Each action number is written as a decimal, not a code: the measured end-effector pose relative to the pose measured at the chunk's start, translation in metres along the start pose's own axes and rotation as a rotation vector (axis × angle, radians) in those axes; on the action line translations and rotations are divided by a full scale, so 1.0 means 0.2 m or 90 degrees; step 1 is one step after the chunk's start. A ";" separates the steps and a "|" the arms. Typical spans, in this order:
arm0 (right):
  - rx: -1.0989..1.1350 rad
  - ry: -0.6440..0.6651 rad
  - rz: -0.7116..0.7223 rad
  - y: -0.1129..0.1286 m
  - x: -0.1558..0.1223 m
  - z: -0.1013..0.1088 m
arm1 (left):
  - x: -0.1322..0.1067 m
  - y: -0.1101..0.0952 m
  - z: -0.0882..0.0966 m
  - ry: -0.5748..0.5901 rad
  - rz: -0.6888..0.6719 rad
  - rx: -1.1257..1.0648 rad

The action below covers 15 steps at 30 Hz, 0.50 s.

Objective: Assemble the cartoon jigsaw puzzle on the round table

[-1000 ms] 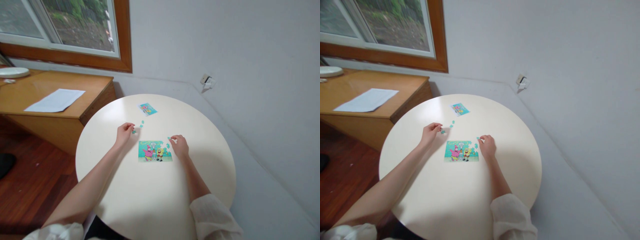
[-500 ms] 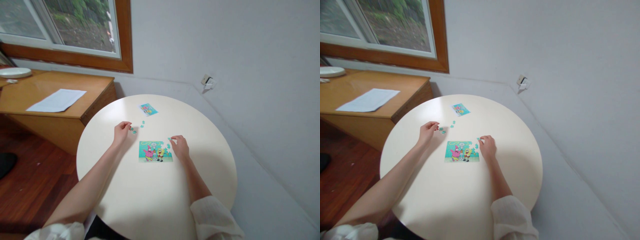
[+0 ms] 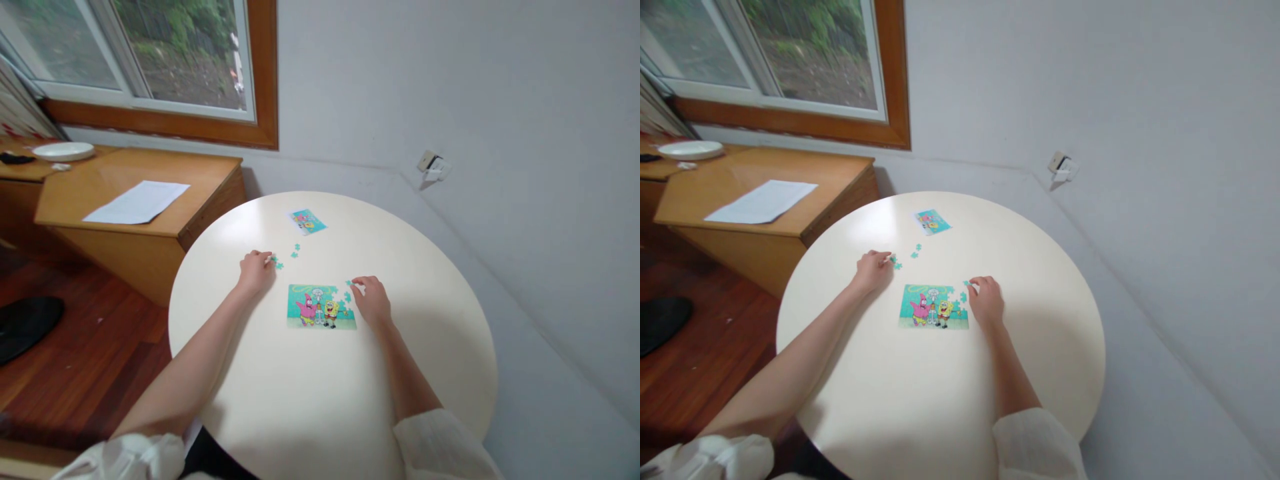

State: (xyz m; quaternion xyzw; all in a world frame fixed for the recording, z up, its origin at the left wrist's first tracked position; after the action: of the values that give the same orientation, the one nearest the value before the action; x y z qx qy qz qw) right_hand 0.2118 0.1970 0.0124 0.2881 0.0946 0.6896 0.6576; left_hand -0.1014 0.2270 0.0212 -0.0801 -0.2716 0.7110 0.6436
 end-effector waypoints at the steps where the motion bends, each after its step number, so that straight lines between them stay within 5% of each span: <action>1: 0.001 0.002 0.000 0.00 0.00 0.00 | 0.00 -0.02 -0.01 0.006 -0.013 0.033; 15: 0.015 0.008 0.011 0.00 0.00 0.00 | -0.03 -0.09 -0.01 0.078 -0.042 0.147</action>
State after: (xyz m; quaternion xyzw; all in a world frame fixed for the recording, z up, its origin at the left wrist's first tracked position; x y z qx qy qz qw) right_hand 0.2107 0.1964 0.0118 0.2925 0.1042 0.6957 0.6477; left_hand -0.0827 0.2225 0.0266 -0.0393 -0.1507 0.7097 0.6871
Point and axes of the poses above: each hand's wrist, its own x-axis towards the middle knuckle, its own z-axis out of the back of the hand, y = z × x, the point moved 9 cm from there along x, towards the middle knuckle, and after that the axes turned 1 degree about y, right-handed, at the moved point
